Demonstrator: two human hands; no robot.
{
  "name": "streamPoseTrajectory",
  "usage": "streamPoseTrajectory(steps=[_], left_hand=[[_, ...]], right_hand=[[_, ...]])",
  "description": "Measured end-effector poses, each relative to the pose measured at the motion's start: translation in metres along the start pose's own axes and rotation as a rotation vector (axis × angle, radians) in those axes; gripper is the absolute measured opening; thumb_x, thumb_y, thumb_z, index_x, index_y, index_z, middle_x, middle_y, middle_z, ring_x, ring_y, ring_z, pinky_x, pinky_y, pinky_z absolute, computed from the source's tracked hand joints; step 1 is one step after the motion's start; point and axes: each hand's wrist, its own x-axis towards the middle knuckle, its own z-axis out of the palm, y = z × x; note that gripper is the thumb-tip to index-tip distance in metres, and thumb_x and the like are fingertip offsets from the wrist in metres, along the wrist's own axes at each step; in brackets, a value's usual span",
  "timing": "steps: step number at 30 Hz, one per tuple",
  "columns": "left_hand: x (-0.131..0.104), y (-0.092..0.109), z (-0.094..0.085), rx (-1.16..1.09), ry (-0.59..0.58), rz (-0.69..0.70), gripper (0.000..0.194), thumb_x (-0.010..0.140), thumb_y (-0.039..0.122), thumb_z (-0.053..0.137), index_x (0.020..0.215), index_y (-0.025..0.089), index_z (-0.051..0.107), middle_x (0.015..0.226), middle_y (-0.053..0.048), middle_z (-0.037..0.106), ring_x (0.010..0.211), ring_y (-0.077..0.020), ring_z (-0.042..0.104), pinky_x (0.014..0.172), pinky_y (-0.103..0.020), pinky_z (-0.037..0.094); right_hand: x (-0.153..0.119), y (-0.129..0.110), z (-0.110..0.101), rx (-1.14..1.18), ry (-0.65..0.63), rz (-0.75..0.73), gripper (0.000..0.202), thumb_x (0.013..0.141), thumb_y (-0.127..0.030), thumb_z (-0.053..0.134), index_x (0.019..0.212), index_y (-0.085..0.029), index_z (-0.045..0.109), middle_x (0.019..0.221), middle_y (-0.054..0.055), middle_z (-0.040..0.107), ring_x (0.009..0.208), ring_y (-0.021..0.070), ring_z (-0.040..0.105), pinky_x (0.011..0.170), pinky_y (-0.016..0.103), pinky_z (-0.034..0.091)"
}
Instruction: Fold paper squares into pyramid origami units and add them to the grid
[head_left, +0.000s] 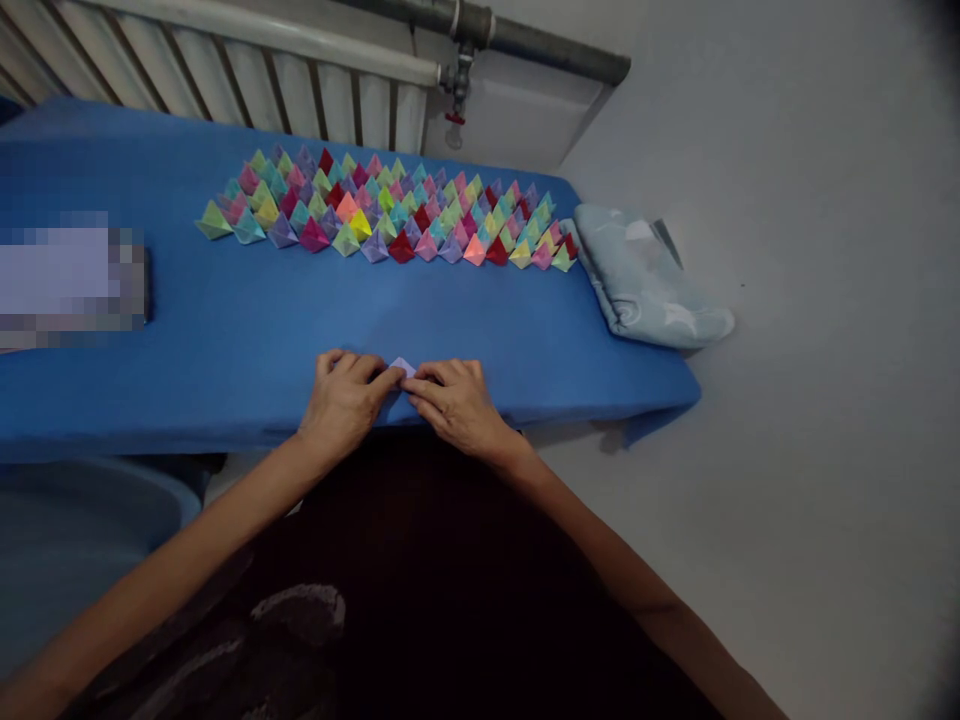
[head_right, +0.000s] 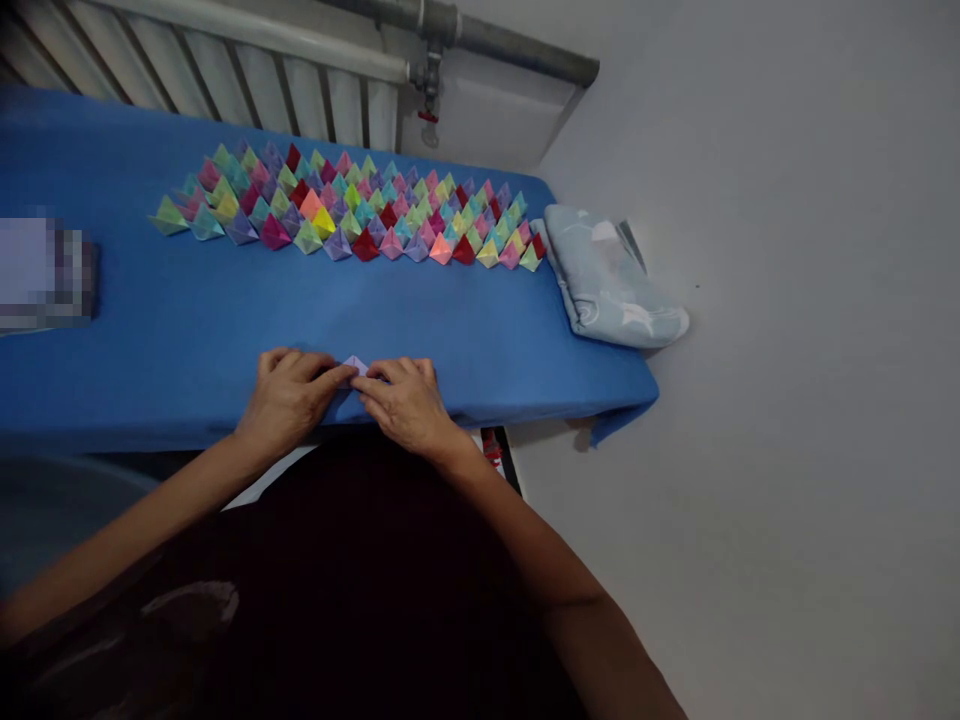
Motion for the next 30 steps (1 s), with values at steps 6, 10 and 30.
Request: streamPoseTrajectory(steps=[6,10,30], left_hand=[[0.000,0.004,-0.002,0.069,-0.022,0.018,0.034,0.101,0.019,0.043,0.117,0.024,0.072,0.105,-0.011,0.074,0.089,-0.0260,0.062,0.088,-0.045,0.039],[0.004,0.008,-0.007,0.079,-0.114,-0.006,0.037,0.099,0.016,0.042,0.124,0.021,0.069,0.111,-0.013,0.072,0.093,-0.0283,0.062,0.088,-0.047,0.040],[0.002,-0.006,-0.010,0.012,-0.106,-0.039,0.041,0.098,0.016,0.040,0.125,0.024,0.069,0.110,-0.013,0.070,0.095,-0.0296,0.060,0.083,-0.045,0.040]], right_hand=[[-0.002,-0.001,-0.001,-0.014,0.000,0.001,0.029,0.101,-0.027,0.054,0.125,-0.031,0.069,0.123,0.005,0.069,0.110,0.0224,0.055,0.093,0.040,0.031],[-0.002,-0.002,-0.001,-0.024,-0.002,0.003,0.028,0.101,-0.028,0.053,0.125,-0.032,0.069,0.123,0.005,0.069,0.109,0.0228,0.055,0.092,0.041,0.031],[-0.004,-0.002,-0.003,-0.050,-0.023,-0.025,0.030,0.101,-0.034,0.053,0.127,-0.032,0.067,0.128,0.004,0.067,0.110,0.0241,0.053,0.091,0.041,0.032]])
